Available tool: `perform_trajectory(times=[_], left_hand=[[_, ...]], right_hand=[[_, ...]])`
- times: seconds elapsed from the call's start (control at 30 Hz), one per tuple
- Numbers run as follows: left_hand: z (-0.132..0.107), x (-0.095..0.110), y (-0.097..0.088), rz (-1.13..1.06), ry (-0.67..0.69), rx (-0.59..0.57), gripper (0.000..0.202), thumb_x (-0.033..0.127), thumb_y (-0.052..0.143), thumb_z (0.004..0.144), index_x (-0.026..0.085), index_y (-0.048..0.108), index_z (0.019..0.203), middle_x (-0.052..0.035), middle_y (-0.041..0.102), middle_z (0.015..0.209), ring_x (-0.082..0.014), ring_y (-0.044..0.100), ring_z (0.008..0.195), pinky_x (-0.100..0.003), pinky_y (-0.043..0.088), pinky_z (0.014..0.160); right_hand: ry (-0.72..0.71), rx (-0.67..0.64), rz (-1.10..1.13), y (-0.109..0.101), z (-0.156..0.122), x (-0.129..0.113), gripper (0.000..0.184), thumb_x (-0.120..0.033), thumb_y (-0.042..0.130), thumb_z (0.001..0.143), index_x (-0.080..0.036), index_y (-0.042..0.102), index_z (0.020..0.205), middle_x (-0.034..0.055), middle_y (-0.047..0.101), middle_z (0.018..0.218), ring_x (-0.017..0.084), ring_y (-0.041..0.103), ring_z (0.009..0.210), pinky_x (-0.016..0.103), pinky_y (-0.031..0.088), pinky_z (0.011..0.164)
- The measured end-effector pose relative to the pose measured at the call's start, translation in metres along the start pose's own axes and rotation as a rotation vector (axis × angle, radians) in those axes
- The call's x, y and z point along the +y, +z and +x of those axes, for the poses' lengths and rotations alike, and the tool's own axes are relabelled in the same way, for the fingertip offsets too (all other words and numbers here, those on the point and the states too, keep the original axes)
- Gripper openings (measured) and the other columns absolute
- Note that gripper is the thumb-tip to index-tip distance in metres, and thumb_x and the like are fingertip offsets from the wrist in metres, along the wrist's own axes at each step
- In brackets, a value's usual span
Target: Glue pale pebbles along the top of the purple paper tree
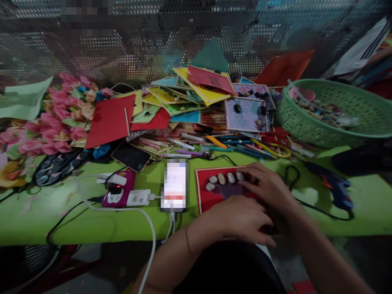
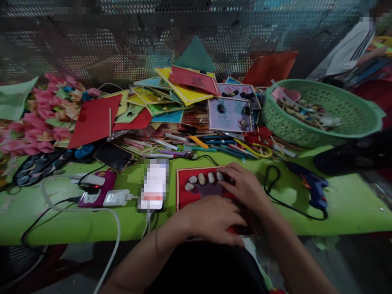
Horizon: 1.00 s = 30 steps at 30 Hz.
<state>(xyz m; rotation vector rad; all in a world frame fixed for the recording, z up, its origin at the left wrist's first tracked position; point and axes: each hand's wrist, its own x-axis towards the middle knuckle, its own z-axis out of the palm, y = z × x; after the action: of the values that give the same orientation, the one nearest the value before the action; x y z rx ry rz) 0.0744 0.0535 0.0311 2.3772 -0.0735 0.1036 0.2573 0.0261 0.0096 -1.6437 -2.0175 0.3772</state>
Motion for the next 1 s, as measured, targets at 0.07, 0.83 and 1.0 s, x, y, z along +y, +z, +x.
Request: perform_trajectory(times=[0.07,0.83,1.0], left_hand=[[0.0001,0.0013,-0.0014,0.007,-0.004,-0.013,0.038,0.047,0.059,0.094,0.018,0.071,0.117,-0.0065,0.075,0.117,-0.026,0.067,0.107,-0.034,0.048,0.071],[-0.0014,0.0022,-0.003,0.018,-0.012,-0.022,0.037,0.048,0.058,0.095,0.019,0.071,0.115,-0.0072,0.074,0.12,-0.0257,0.066,0.11,-0.034,0.05,0.08],[0.0017,0.0029,-0.0098,-0.03,-0.017,-0.008,0.032,0.041,0.058,0.096,0.019,0.072,0.115,-0.0049,0.076,0.117,-0.023,0.068,0.107,-0.032,0.05,0.081]], right_hand=[[0.001,-0.006,-0.004,0.0,0.0,-0.0006,0.03,-0.025,0.064,0.09,-0.023,0.069,0.12,0.008,0.066,0.105,0.024,0.065,0.093,0.037,0.055,0.081],[-0.004,-0.007,0.02,-0.0006,0.0001,0.001,0.021,-0.029,0.061,0.094,-0.024,0.071,0.112,0.0075,0.068,0.102,0.023,0.066,0.092,0.037,0.055,0.082],[-0.001,0.012,0.026,-0.0006,-0.0018,0.0033,0.024,-0.033,0.062,0.094,-0.024,0.07,0.115,0.0072,0.069,0.103,0.021,0.066,0.085,0.034,0.055,0.075]])
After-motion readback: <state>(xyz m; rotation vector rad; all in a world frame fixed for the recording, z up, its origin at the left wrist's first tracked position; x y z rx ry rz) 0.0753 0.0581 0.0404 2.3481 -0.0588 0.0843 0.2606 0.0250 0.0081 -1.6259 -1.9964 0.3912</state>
